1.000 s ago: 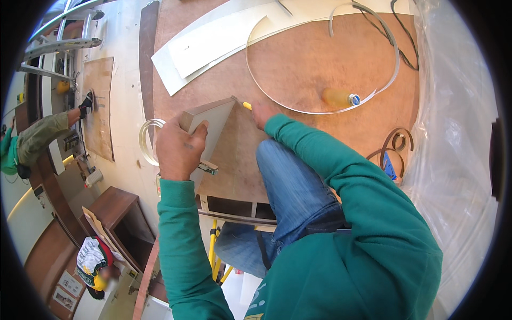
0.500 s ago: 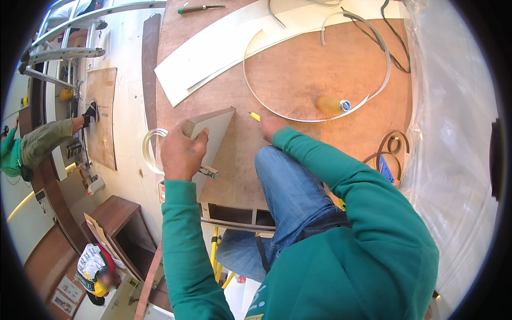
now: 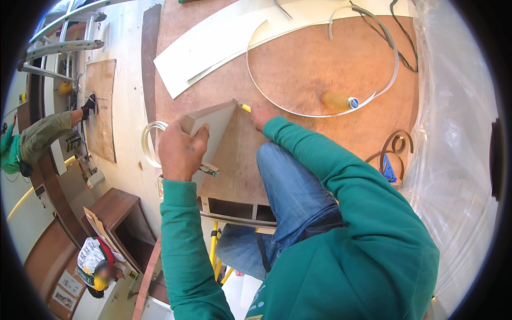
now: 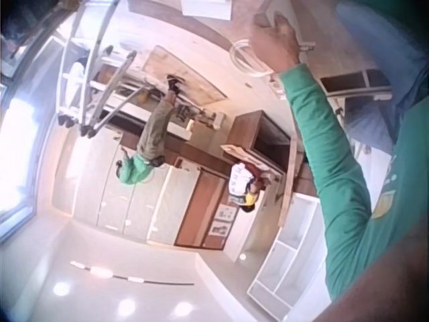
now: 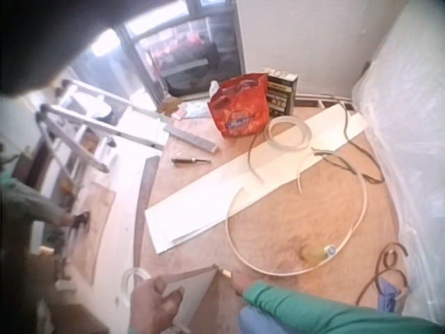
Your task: The person assembles a cabinet door by wiping its surface, attaching metal hinges, and trimming the edges with a utility knife. They repeatedly flip the door to work on both sides and use a sanding block to smooth the edges.
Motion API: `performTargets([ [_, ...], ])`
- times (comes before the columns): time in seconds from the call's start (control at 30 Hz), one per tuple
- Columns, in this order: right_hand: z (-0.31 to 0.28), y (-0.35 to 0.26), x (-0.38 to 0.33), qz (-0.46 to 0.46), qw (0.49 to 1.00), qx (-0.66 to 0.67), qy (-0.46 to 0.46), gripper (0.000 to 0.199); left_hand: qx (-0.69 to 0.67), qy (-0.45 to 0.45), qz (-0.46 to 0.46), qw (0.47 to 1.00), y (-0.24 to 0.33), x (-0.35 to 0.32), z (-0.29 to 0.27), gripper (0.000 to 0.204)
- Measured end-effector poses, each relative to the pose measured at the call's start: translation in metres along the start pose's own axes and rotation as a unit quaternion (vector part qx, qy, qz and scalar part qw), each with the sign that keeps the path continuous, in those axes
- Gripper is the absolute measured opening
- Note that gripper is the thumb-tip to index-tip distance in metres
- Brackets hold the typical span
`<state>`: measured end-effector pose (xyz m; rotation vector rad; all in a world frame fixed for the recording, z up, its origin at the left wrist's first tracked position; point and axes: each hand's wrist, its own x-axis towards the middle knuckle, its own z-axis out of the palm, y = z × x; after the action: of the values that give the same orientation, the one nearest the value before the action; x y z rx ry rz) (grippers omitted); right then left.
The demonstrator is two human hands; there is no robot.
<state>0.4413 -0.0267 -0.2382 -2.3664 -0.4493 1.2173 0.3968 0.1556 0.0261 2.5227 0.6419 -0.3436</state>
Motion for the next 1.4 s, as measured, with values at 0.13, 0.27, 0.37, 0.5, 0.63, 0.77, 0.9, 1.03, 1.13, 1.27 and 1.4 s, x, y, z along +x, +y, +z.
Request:
performTargets([
  [0.13, 0.001, 0.003, 0.002, 0.001, 1.000, -0.020, 0.003, 0.031, -0.011, 0.021, 0.035, 0.999, -0.003, 0.000, 0.005, 0.033],
  [0.27, 0.012, 0.006, 0.002, 0.031, 0.999, -0.021, -0.002, 0.032, 0.019, 0.010, 0.021, 1.000, -0.003, -0.001, 0.003, 0.034],
  [0.37, 0.017, 0.013, -0.008, 0.026, 0.999, -0.022, 0.029, 0.033, 0.014, 0.013, 0.000, 1.000, 0.000, -0.003, -0.002, 0.033],
  [0.5, 0.013, 0.040, -0.040, 0.049, 0.999, -0.003, -0.014, 0.037, 0.052, 0.018, -0.001, 0.998, 0.004, -0.003, -0.003, 0.033],
  [0.63, 0.010, 0.075, -0.071, -0.002, 0.995, 0.036, 0.091, 0.044, 0.047, 0.014, 0.016, 0.999, 0.006, -0.010, 0.004, 0.032],
  [0.77, 0.011, 0.076, -0.079, -0.036, 0.987, -0.006, 0.158, 0.044, 0.064, 0.001, 0.052, 0.997, 0.016, -0.037, 0.026, 0.039],
  [0.9, 0.000, 0.056, -0.071, -0.016, 0.977, -0.172, 0.125, 0.041, 0.095, -0.001, 0.046, 0.994, 0.027, -0.061, 0.044, 0.048],
  [1.03, -0.025, 0.026, -0.032, -0.122, 0.979, -0.046, 0.158, 0.044, 0.068, 0.036, 0.045, 0.996, 0.028, -0.066, 0.039, 0.047],
  [1.13, -0.040, -0.002, 0.014, -0.167, 0.972, -0.058, 0.154, 0.047, 0.070, 0.039, 0.033, 0.996, 0.019, -0.060, 0.020, 0.044],
  [1.27, -0.046, -0.024, 0.053, -0.209, 0.968, -0.100, 0.097, 0.049, 0.047, 0.054, 0.033, 0.997, 0.005, -0.034, 0.004, 0.025],
  [1.4, -0.038, -0.023, 0.065, -0.221, 0.963, -0.116, 0.103, 0.041, 0.013, 0.049, 0.018, 0.999, -0.006, -0.009, -0.002, 0.026],
])
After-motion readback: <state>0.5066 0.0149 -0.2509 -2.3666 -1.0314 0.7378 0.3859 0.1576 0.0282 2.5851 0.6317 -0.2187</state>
